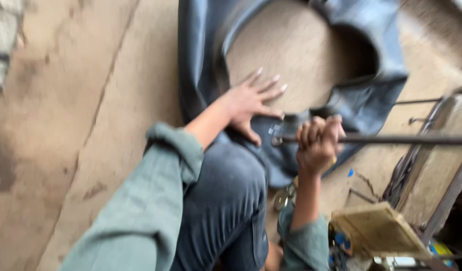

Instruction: The person selects a blue circular patch from a toolbox and applies it to a hole in a black rubber tire. They then use a wooden-handled roller tool to press the patch firmly onto the tire surface, followed by a metal rod to further secure the repair.

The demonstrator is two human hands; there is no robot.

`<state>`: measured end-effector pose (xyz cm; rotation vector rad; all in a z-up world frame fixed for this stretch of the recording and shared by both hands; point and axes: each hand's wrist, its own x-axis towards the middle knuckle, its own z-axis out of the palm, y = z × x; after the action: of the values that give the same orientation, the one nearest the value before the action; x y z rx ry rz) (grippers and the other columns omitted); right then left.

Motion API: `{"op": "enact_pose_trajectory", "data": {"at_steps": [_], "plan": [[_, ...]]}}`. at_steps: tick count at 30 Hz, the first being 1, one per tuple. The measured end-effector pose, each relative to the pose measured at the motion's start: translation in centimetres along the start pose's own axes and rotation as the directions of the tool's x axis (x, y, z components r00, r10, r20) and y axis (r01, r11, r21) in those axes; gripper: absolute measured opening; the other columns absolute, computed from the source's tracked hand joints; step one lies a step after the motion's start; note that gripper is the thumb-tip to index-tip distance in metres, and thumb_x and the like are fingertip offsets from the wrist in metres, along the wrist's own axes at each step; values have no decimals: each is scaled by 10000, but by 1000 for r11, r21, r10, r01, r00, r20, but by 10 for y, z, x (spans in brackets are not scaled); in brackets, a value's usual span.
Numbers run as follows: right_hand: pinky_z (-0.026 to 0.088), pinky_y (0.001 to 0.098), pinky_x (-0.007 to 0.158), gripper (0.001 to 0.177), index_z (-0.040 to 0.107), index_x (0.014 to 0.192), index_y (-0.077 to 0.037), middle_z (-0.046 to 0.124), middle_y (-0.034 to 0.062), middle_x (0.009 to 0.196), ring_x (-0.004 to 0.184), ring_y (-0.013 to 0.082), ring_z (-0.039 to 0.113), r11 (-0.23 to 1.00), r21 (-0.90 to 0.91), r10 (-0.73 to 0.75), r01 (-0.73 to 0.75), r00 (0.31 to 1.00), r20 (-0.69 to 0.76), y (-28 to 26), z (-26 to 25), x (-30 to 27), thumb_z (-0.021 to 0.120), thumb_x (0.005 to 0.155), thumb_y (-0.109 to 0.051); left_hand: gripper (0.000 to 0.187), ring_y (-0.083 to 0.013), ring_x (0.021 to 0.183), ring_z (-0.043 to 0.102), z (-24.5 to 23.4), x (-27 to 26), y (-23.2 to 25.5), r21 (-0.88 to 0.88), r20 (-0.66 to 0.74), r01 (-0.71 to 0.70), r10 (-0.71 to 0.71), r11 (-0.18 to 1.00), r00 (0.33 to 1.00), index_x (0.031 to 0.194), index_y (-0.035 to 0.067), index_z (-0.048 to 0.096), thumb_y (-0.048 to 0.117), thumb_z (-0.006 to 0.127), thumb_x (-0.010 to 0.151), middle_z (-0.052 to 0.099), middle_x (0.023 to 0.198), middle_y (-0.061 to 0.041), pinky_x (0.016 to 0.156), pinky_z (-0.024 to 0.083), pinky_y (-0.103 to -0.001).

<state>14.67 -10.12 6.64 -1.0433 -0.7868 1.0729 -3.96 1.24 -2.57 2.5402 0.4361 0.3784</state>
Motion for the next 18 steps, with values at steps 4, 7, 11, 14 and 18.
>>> {"op": "enact_pose_trajectory", "data": {"at_steps": [4, 7, 11, 14, 18], "plan": [[285, 261, 378, 420, 386, 800, -130, 306, -18, 593, 403, 71, 237, 953, -180, -227, 242, 969, 103, -4, -2, 6, 425, 1187, -288, 1033, -379, 1554, 133, 8, 3, -18, 14, -32, -31, 31, 999, 999, 1392, 418, 607, 927, 692, 498, 244, 1677, -139, 1198, 31, -693], [282, 268, 414, 403, 384, 818, -134, 319, -9, 576, 416, 87, 244, 973, -219, -72, 75, 997, 23, 5, -1, -24, 441, 1200, -253, 1034, -385, 1564, 141, 35, -10, -4, -14, -52, -21, 21, 1000, 998, 1405, 410, 613, 928, 692, 514, 248, 1684, -153, 1198, 34, -711], [287, 266, 419, 289, 404, 887, -123, 346, -9, 575, 437, 104, 273, 998, 34, 44, -43, 999, -26, 5, 26, -3, 418, 1131, -277, 1019, -398, 1553, 126, -1, -4, -8, -2, -54, -23, 23, 1000, 998, 1394, 439, 611, 925, 689, 502, 243, 1667, -132, 1194, 19, -720], [270, 239, 403, 490, 358, 751, -150, 317, -26, 524, 402, 69, 262, 982, 40, -189, 184, 963, 190, -1, 23, 12, 414, 1210, -312, 1031, -376, 1550, 115, -10, 1, -9, -11, -21, 5, -6, 1000, 1000, 1372, 445, 605, 925, 684, 463, 234, 1669, -123, 1203, 10, -692], [259, 269, 451, 352, 336, 853, -81, 286, 34, 640, 470, 112, 238, 985, -67, -159, 159, 987, 2, 12, 7, -3, 433, 1135, -268, 1048, -362, 1567, 97, 21, -3, -8, 8, 28, 17, -17, 1000, 999, 1428, 430, 573, 916, 683, 506, 225, 1686, -130, 1210, -4, -679]]}}
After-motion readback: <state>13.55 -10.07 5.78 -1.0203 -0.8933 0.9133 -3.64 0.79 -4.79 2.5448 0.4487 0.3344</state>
